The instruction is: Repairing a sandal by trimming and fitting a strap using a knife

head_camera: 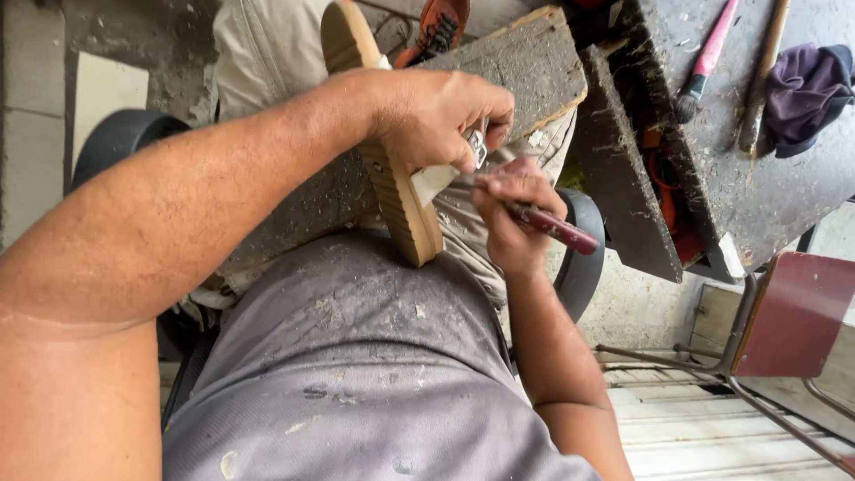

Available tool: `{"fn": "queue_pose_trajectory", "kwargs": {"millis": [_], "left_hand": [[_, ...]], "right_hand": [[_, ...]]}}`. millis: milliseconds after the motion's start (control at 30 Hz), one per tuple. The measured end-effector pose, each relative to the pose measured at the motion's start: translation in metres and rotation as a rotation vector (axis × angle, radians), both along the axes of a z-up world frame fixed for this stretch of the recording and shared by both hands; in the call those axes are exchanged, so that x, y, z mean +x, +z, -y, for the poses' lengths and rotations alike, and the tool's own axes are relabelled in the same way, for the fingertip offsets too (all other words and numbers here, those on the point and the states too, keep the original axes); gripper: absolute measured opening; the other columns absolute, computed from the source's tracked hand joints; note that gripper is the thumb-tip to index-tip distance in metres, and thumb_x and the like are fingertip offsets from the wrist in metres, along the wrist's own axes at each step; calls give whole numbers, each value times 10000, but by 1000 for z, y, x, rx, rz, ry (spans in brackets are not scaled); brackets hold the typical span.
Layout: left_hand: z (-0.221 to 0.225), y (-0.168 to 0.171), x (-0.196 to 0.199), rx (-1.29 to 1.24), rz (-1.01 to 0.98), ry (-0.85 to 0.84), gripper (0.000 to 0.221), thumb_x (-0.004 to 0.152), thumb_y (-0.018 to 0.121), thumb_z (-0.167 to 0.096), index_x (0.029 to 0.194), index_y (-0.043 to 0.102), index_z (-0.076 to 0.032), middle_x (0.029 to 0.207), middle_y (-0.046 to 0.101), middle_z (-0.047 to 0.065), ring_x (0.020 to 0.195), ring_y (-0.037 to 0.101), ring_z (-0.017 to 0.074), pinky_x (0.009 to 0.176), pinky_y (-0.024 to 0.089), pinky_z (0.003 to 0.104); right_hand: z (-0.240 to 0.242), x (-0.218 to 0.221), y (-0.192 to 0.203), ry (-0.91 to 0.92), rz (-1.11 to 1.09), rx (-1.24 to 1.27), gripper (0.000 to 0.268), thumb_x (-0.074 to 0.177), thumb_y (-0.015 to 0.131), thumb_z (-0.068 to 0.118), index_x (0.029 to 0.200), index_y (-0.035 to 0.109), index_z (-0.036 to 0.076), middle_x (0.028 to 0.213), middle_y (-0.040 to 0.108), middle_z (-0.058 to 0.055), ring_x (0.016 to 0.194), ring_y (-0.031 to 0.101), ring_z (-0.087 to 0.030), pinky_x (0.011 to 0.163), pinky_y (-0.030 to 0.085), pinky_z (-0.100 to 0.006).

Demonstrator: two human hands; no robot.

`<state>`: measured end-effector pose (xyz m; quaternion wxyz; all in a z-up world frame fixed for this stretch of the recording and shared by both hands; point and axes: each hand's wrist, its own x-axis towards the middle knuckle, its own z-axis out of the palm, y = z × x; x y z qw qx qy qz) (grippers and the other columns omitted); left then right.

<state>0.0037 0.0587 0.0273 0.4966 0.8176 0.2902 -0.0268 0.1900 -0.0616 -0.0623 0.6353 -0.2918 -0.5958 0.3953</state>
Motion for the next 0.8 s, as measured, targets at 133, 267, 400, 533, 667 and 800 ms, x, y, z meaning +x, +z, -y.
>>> {"fn": "queue_pose_trajectory", "kwargs": {"millis": [133, 267, 400, 533, 667, 800], "left_hand": [[-4, -4, 6, 67, 4, 8, 312, 755, 745, -150, 1014, 586, -222, 889, 599, 6, 778, 534, 189, 658, 407, 381], [2, 4, 5, 12, -106, 38, 283, 865, 720, -160, 1093, 568, -231, 976, 618, 35, 785, 547, 217, 659, 410, 432], [-1, 1, 7, 39, -105, 46, 243, 886, 758, -194, 1037, 573, -236, 1011, 641, 11, 816, 556, 204, 677, 408, 432], [1, 8, 5, 18, -157, 47, 228, 883, 697, -174, 1058, 564, -234, 1045, 634, 26, 815, 557, 231, 656, 407, 451], [-2, 3, 10, 24, -110, 51, 221, 843, 651, -167, 1037, 564, -230, 940, 627, 15, 775, 538, 213, 635, 403, 426], [-1, 5, 11, 45, -154, 52, 263, 876, 721, -278, 1079, 558, -234, 1035, 639, 24, 840, 567, 229, 679, 429, 443]], "right_hand": [[5, -12, 6, -11, 316, 117, 168, 892, 785, 58, 931, 673, 176, 890, 721, -27, 774, 659, -151, 749, 568, -325], [8, -21, 10, -126, 275, 64, 187, 849, 790, 19, 884, 663, 153, 814, 671, -11, 701, 611, -131, 770, 524, -326], [5, -13, 24, -120, 339, -2, 197, 841, 818, -24, 885, 684, 113, 830, 658, -42, 723, 597, -156, 712, 521, -297], [7, -16, 12, -165, 414, 52, 180, 896, 753, 43, 929, 676, 202, 819, 605, -8, 721, 546, -148, 722, 466, -333], [5, -13, 8, -140, 367, 6, 169, 832, 815, 20, 880, 702, 136, 849, 710, -39, 727, 622, -181, 752, 529, -340], [5, -11, 22, -6, 360, -114, 188, 810, 845, -24, 898, 723, 90, 849, 699, -84, 743, 641, -180, 731, 543, -306]]}}
